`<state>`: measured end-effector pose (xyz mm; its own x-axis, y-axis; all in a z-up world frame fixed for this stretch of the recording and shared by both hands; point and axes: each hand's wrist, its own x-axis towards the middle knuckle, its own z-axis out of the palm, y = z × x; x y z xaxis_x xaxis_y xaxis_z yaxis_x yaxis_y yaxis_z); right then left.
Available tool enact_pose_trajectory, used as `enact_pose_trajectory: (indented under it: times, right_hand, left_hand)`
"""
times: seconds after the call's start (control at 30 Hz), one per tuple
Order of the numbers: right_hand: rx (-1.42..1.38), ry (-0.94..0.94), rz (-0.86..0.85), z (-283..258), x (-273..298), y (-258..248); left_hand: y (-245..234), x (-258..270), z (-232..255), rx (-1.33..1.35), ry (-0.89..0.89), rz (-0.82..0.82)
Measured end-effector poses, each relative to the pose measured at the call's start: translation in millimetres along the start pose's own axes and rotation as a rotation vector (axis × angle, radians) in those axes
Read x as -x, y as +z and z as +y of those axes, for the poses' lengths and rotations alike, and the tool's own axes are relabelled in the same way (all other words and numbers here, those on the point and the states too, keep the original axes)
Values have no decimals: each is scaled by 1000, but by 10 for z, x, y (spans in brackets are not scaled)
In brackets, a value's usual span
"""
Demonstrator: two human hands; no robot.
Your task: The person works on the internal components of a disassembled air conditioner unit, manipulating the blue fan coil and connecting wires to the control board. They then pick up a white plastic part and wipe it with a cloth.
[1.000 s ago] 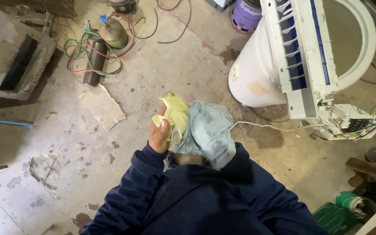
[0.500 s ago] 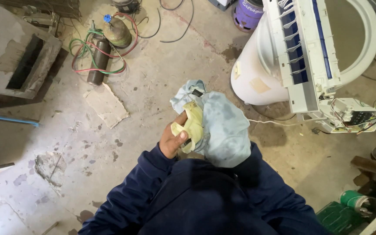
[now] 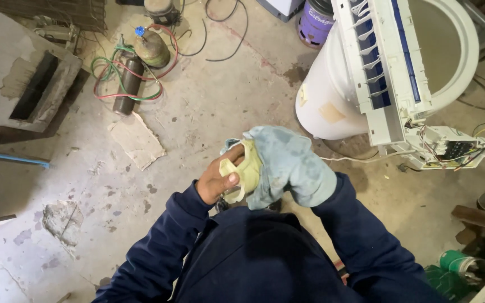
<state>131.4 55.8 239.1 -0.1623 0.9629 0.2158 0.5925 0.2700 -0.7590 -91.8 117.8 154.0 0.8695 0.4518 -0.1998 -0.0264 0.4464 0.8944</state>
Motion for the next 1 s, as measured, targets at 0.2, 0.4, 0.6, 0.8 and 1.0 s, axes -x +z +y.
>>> enact_pose_trajectory:
  times: [0.2, 0.4, 0.6, 0.8, 1.0]
  right_hand:
    - [-287, 372, -136, -128, -21, -448]
    - [182, -306, 73, -110, -254, -361]
    - [-233, 200, 41, -27, -25, -84]
    - [-149, -244, 53, 162, 51, -59]
    - [-1264, 624, 42, 266, 203, 305]
  left_hand:
    - [-113, 26, -95, 202, -14, -14]
    - [-278, -6, -146, 48, -141, -132]
    - [-201, -38, -113, 168, -141, -270]
    - [-164, -121, -138, 272, -203, -299]
    - [-362, -103, -557, 183, -162, -217]
